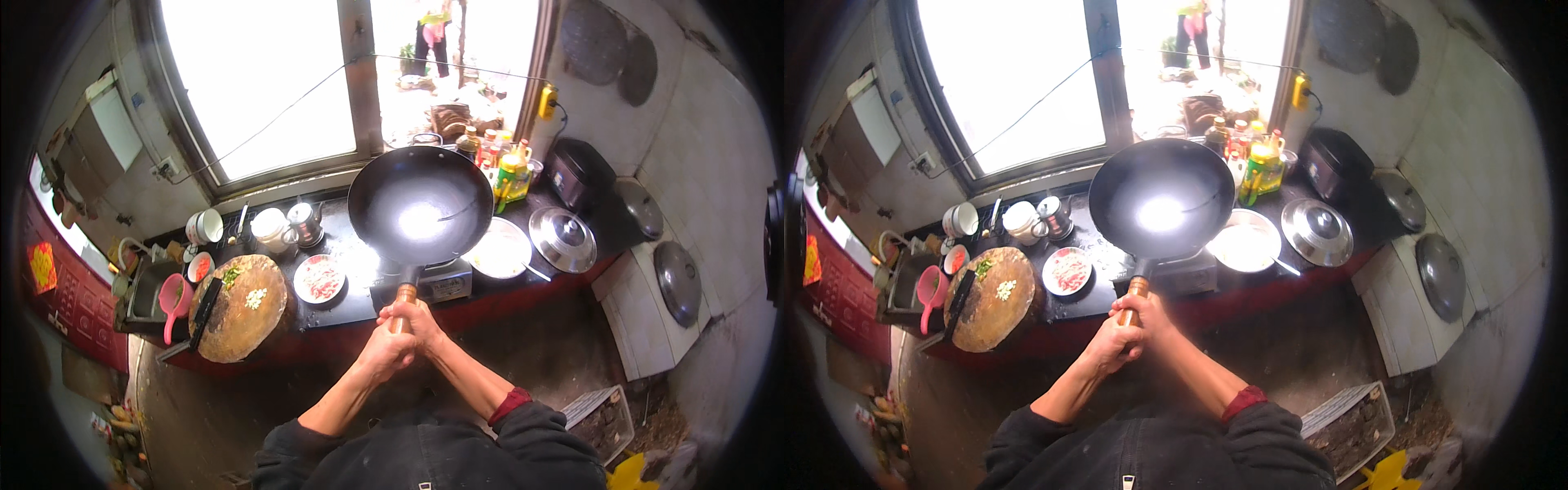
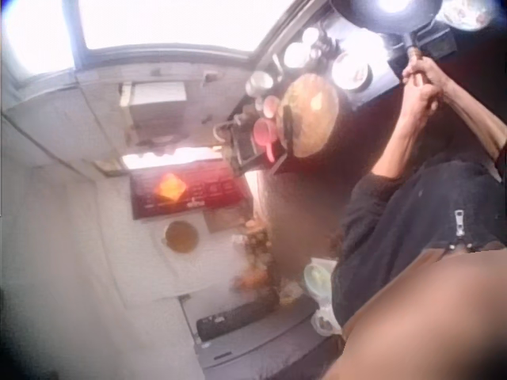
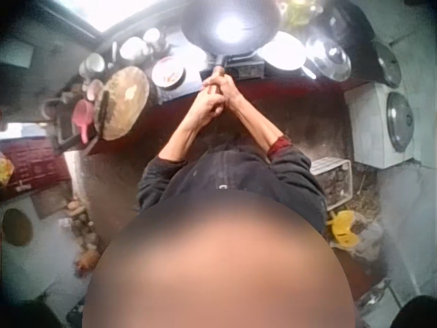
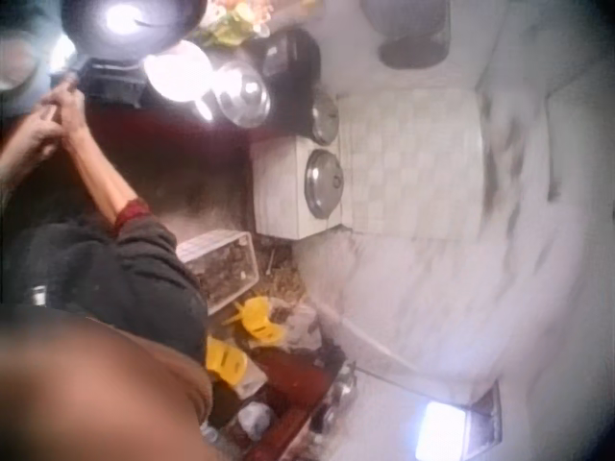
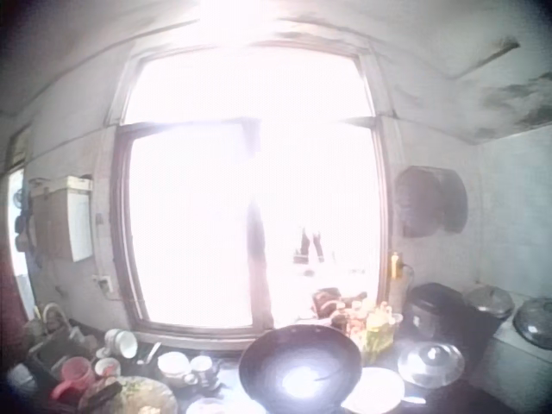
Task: The person peels garlic cloves by hand, then moves to the kitchen to wash hands and chop garlic on a wooden board. They stir a bowl of marinated meat, pour oil into a wok, and retrieve a bag of corn from a storage area.
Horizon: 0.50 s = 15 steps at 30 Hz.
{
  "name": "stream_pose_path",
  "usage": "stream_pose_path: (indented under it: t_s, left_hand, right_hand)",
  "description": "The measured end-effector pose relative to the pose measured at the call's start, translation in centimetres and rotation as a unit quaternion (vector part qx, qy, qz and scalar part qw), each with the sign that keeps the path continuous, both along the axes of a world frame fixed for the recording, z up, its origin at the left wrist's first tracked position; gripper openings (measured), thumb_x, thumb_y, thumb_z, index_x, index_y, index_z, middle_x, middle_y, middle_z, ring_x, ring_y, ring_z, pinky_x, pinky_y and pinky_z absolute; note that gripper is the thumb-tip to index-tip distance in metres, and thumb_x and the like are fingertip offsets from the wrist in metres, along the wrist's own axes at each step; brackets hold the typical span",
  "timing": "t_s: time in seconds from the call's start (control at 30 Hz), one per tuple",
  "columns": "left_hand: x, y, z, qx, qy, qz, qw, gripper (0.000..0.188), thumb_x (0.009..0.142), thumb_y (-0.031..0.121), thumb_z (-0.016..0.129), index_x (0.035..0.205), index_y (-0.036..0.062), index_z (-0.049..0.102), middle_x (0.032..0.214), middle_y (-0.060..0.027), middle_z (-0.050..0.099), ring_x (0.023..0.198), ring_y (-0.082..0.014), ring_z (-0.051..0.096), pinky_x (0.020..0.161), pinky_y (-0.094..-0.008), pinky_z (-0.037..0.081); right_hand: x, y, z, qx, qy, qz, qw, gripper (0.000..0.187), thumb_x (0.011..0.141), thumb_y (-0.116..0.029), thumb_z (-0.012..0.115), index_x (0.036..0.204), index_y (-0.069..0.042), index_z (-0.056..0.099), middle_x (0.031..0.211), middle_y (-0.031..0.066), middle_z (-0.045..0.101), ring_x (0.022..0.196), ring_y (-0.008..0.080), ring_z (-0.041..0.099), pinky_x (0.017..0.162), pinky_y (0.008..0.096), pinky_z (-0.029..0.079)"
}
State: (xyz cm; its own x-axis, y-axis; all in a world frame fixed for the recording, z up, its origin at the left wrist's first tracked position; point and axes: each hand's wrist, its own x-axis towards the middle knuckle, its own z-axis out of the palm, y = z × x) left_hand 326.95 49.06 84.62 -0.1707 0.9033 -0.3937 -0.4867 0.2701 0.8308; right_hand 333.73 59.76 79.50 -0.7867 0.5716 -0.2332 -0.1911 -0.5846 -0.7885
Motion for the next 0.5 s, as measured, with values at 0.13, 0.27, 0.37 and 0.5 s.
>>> stream_pose_path:
  t_s: [0.13,0.27,0.37,0.5]
  left_hand:
    - [-0.7,2.2,-0.3,-0.002,-0.029,0.048,0.998,0.024,0.076,0.002,0.064,0.094,0.0078,0.047,0.069,-0.0017,0.05,0.043,-0.0122,0.049,0.035,-0.0229,0.032]
    - [-0.8,3.3,-0.4,0.003,-0.053,0.065,0.997,0.025,0.076,0.002,0.064,0.094,0.0075,0.048,0.069,-0.0015,0.05,0.043,-0.0117,0.048,0.034,-0.0224,0.031]
    - [-0.4,4.1,-0.2,-0.006,-0.037,0.075,0.996,0.024,0.077,0.003,0.064,0.094,0.0069,0.048,0.069,-0.0017,0.05,0.042,-0.0113,0.047,0.033,-0.0224,0.03]
    - [0.1,5.0,0.0,-0.008,-0.036,0.079,0.996,0.022,0.078,0.006,0.064,0.094,0.0063,0.049,0.07,-0.0015,0.051,0.043,-0.0102,0.047,0.034,-0.0226,0.03]
  right_hand:
    - [-1.7,2.7,-0.9,0.012,-0.004,0.034,0.999,0.027,0.079,-0.02,0.067,0.091,0.004,0.063,0.089,0.0152,0.067,0.082,0.0246,0.067,0.077,0.0383,0.057]
    - [-2.1,4.0,-1.8,0.007,-0.019,0.044,0.999,0.024,0.081,-0.02,0.065,0.087,0.004,0.065,0.085,0.0141,0.067,0.078,0.0221,0.067,0.074,0.036,0.056]
    - [-1.8,4.8,-2.4,0.006,-0.034,0.06,0.998,0.026,0.08,-0.02,0.066,0.09,0.003,0.063,0.088,0.0148,0.067,0.079,0.0233,0.066,0.075,0.0362,0.056]
    - [-1.3,6.4,-3.7,0.077,-0.033,0.051,0.995,0.025,0.081,-0.021,0.065,0.09,0.002,0.063,0.087,0.0134,0.068,0.078,0.0212,0.066,0.075,0.0337,0.054]
